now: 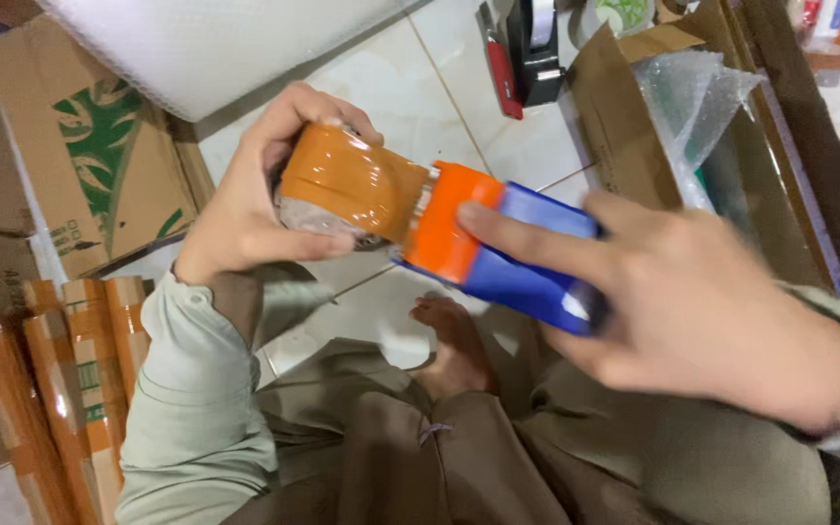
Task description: The person wraps a roll of bubble wrap in a piece of cardboard, securing it with a tape dispenser. They then place the wrapped item aside and use a ruler and a utility knife to cut a sheet of bubble wrap on the floor.
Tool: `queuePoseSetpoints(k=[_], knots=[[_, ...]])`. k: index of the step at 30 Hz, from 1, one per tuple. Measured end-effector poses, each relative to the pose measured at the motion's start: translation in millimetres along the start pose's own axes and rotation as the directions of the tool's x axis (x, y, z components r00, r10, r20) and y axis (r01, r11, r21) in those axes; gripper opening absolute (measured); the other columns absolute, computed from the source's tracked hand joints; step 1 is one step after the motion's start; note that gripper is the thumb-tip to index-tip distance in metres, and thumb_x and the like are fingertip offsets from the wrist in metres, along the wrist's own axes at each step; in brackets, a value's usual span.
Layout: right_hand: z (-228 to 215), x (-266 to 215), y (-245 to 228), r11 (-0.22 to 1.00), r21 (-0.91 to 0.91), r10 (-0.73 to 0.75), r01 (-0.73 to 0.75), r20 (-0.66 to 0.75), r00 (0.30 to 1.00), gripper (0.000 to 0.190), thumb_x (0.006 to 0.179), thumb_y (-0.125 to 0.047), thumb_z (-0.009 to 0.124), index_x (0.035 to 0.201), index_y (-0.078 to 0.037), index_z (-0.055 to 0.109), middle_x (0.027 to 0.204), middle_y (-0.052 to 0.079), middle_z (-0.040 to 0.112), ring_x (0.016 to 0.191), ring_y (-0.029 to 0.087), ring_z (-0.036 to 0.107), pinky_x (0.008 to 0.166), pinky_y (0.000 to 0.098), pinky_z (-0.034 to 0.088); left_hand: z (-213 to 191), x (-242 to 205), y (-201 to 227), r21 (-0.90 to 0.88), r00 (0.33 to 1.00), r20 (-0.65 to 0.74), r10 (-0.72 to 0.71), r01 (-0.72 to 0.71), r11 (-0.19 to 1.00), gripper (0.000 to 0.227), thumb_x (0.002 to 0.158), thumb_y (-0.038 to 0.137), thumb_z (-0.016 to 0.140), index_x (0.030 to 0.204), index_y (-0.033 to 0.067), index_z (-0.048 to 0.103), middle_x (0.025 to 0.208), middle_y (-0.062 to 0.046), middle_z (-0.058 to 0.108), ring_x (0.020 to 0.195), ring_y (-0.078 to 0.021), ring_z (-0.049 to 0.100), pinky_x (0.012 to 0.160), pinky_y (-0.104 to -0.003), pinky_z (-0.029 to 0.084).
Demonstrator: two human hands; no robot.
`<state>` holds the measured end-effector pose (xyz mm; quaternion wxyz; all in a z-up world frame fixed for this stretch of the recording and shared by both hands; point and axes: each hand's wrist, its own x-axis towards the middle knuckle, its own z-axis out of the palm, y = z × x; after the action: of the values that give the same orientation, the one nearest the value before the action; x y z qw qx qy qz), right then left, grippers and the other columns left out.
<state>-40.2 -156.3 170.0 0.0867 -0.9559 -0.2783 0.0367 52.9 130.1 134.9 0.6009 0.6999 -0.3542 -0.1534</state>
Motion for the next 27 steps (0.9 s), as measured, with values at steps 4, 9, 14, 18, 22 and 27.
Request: queuePoseSetpoints(k=[4, 9, 14, 18, 22, 27], knots=[[27, 36, -13, 0.990, 0.134, -0.049, 0.053, -0.030, 0.998, 0.078, 0.070, -0.042, 0.067, 0.142, -0.034, 0.038, 0.070, 0.008, 0.057, 0.045, 0.024, 0.054, 0.044, 0.0375, 0.051, -28, -18, 6, 0.068, 0.997, 0.012, -0.071, 0.070, 0.995, 0.063, 0.074, 0.018, 0.070, 0.121, 0.0049, 0.029, 0.128, -0.011, 0.040, 0.117, -0.0193, 0.045, 0.103, -0.031, 0.039], [66, 81, -32, 0.956, 0.213, -0.159, 0.202, -0.200, 0.967, 0.067, 0.082, -0.038, 0.061, 0.143, -0.032, 0.034, 0.078, 0.008, 0.056, 0.052, 0.021, 0.051, 0.046, 0.0339, 0.048, -6, -41, 37, 0.613, 0.982, -0.182, 0.052, 0.072, 0.787, 0.072, 0.086, 0.035, 0.061, 0.135, 0.0013, 0.019, 0.138, -0.023, 0.031, 0.133, -0.0392, 0.043, 0.113, -0.044, 0.035], [117, 130, -53, 0.969, 0.218, -0.101, 0.121, -0.102, 0.990, 0.080, 0.074, -0.039, 0.065, 0.143, -0.045, 0.025, 0.085, 0.006, 0.048, 0.049, 0.033, 0.051, 0.046, 0.0448, 0.047, -43, -50, -29, 0.764, 0.657, -0.607, 0.448, 0.328, 0.555, 0.040, 0.083, 0.013, 0.083, 0.118, 0.0049, 0.064, 0.106, -0.014, 0.055, 0.099, -0.0277, 0.060, 0.084, -0.039, 0.049], [186, 152, -42, 0.975, 0.179, -0.140, 0.130, 0.044, 0.989, 0.082, 0.076, -0.038, 0.065, 0.145, -0.043, 0.021, 0.085, 0.014, 0.050, 0.056, 0.038, 0.057, 0.048, 0.0489, 0.047, -126, -88, -99, 0.755, 0.604, -0.618, 0.503, 0.278, 0.594, 0.036, 0.086, 0.006, 0.084, 0.115, -0.0032, 0.065, 0.094, -0.017, 0.061, 0.083, -0.0253, 0.061, 0.072, -0.034, 0.050], [243, 154, -22, 0.988, 0.131, -0.109, 0.087, 0.175, 0.978, 0.079, 0.076, -0.037, 0.058, 0.145, -0.045, 0.021, 0.083, 0.014, 0.050, 0.053, 0.036, 0.054, 0.045, 0.0455, 0.046, -183, -111, -149, 0.513, 0.527, -0.773, 0.353, 0.191, 0.837, 0.034, 0.088, -0.004, 0.080, 0.118, -0.0058, 0.063, 0.090, -0.012, 0.058, 0.078, -0.0165, 0.052, 0.069, -0.031, 0.049], [273, 123, 14, 0.998, 0.069, -0.024, -0.004, 0.402, 0.915, 0.077, 0.077, -0.039, 0.055, 0.146, -0.044, 0.020, 0.089, 0.015, 0.052, 0.061, 0.036, 0.058, 0.053, 0.0460, 0.050, -224, -123, -204, 0.371, 0.506, -0.821, 0.263, 0.125, 0.920, 0.034, 0.090, 0.002, 0.082, 0.114, -0.0097, 0.061, 0.102, -0.016, 0.064, 0.086, -0.0172, 0.058, 0.082, -0.033, 0.053]])
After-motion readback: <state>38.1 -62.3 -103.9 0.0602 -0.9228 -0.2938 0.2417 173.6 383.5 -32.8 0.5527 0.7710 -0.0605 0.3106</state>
